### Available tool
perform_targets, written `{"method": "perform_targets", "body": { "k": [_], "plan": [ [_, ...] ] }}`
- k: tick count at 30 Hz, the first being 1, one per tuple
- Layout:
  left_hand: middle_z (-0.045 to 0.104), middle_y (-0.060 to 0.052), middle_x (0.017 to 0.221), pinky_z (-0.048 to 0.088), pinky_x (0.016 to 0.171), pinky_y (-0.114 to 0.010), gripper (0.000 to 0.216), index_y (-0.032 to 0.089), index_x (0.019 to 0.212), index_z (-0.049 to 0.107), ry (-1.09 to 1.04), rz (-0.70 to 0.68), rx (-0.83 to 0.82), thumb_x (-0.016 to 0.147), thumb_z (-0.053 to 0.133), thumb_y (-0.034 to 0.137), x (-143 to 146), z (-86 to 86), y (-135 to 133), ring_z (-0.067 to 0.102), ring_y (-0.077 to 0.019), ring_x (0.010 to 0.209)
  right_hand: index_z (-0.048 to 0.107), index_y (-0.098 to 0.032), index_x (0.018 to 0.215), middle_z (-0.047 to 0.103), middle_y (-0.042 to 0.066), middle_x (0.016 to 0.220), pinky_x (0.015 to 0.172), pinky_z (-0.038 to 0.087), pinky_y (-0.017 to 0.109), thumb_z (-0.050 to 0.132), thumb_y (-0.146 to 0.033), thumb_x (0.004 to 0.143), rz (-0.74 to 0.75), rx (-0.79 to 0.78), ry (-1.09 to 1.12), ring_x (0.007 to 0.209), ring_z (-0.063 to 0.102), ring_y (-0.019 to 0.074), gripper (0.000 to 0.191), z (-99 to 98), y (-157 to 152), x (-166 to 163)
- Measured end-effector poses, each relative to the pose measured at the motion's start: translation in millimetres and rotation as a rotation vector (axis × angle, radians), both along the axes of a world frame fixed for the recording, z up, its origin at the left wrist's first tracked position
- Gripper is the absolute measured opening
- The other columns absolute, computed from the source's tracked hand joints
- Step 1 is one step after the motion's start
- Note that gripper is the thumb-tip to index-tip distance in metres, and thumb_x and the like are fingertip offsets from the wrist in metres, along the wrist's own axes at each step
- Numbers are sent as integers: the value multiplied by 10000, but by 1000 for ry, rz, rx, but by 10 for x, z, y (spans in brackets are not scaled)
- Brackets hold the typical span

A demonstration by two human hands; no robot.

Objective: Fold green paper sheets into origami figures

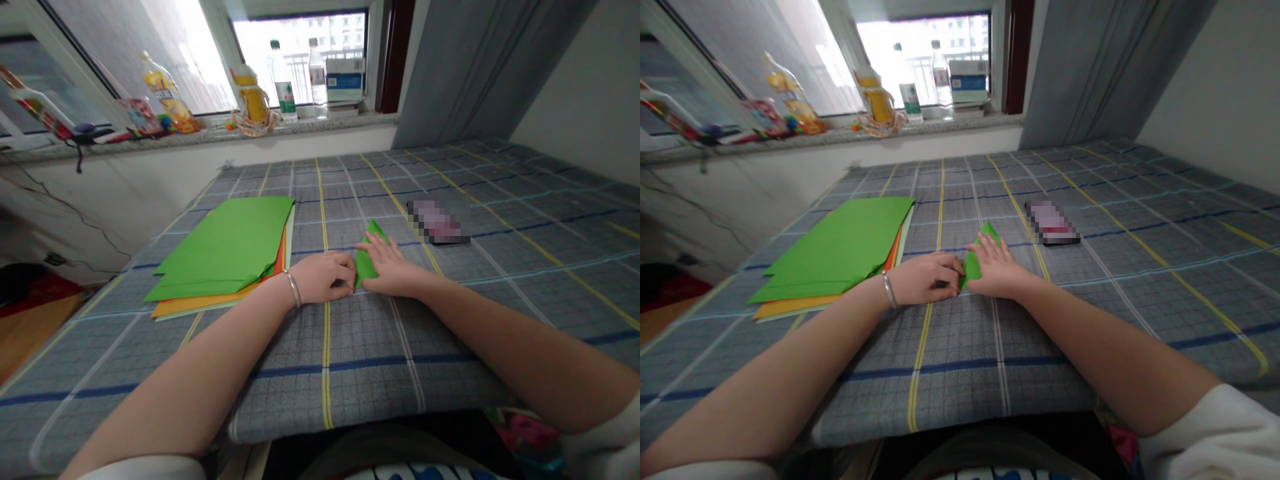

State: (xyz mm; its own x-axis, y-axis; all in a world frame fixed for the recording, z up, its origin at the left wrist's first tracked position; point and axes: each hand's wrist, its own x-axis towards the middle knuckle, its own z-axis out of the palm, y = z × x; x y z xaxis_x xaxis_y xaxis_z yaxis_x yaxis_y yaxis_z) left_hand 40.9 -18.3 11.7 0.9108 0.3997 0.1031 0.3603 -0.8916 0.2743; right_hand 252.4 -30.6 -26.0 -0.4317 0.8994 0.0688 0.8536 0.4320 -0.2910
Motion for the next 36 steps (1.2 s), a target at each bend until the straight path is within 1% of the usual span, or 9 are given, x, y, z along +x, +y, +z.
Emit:
{"method": "perform_targets", "body": {
  "k": [8, 12, 17, 21, 24, 28, 31, 34, 36],
  "plan": [
    [633, -85, 1078, 451, 965, -362, 110, 183, 780, 706, -43, -25, -80, 843, 647, 252, -40, -23, 42, 600, -199, 1036, 243, -130, 1494, 203, 203, 1587, 1171, 67, 581, 532, -269, 747, -64, -78, -18, 1477, 82, 343, 813, 12, 30, 58],
    [640, -91, 1071, 451, 971, -364, 172, 164, 711, 661, -178, -25, -206, 840, 654, 278, -70, -124, 116, 598, -182, 1031, 244, -130, 1495, 193, 202, 1589, 1171, 148, 550, 517, -228, 744, -55, -89, 24, 1476, 97, 337, 806, -7, 106, 168],
    [656, -93, 1045, 474, 947, -376, 145, 152, 829, 619, -338, 111, -345, 900, 530, 243, -56, -260, 168, 620, -163, 994, 215, -210, 1515, 178, 144, 1604, 1155, 260, 484, 589, -332, 751, 59, -114, 106, 1474, 156, 299, 859, 65, 167, 423],
    [620, -117, 1217, 403, 1050, -467, 211, 172, 1072, 599, -333, 315, -143, 882, 540, 240, -8, -332, 147, 549, -215, 1182, 338, -191, 1472, 340, 161, 1536, 1126, 321, 482, 679, -385, 714, 42, -24, 47, 1415, 313, 332, 854, 159, 155, 516],
    [577, -138, 1313, 365, 1086, -491, 344, 170, 1220, 576, -214, 356, -16, 893, 529, 267, 40, -360, 120, 500, -243, 1253, 451, -178, 1405, 542, 168, 1368, 1058, 385, 521, 734, -453, 680, -20, 64, -21, 1263, 491, 373, 825, 179, 155, 514],
    [563, -123, 1355, 341, 1111, -486, 379, 168, 1257, 581, -172, 411, 8, 896, 505, 256, 107, -367, 80, 470, -257, 1299, 508, -151, 1359, 621, 177, 1254, 1000, 416, 545, 736, -465, 698, -58, 118, -65, 1171, 542, 393, 766, 162, 173, 487],
    [652, -91, 1222, 395, 1070, -475, 301, 174, 1154, 630, -284, 482, -101, 895, 494, 246, 142, -360, 61, 551, -249, 1203, 444, -150, 1418, 590, 185, 1300, 993, 429, 539, 739, -423, 699, -62, 101, -14, 1198, 523, 392, 824, 143, 181, 467],
    [697, -73, 1051, 497, 946, -409, 227, 163, 1053, 621, -474, 571, -312, 894, 486, 254, 159, -361, 53, 640, -202, 994, 257, -211, 1521, 493, 156, 1428, 1041, 407, 516, 717, -377, 721, 8, 64, 117, 1294, 463, 353, 938, 117, 165, 430],
    [687, -76, 1062, 505, 936, -379, 206, 160, 1053, 582, -595, 560, -424, 885, 499, 245, 172, -374, 44, 642, -180, 984, 126, -246, 1552, 446, 135, 1477, 1077, 379, 510, 702, -348, 736, 82, 14, 195, 1351, 412, 324, 1004, 99, 141, 391]
  ]
}}
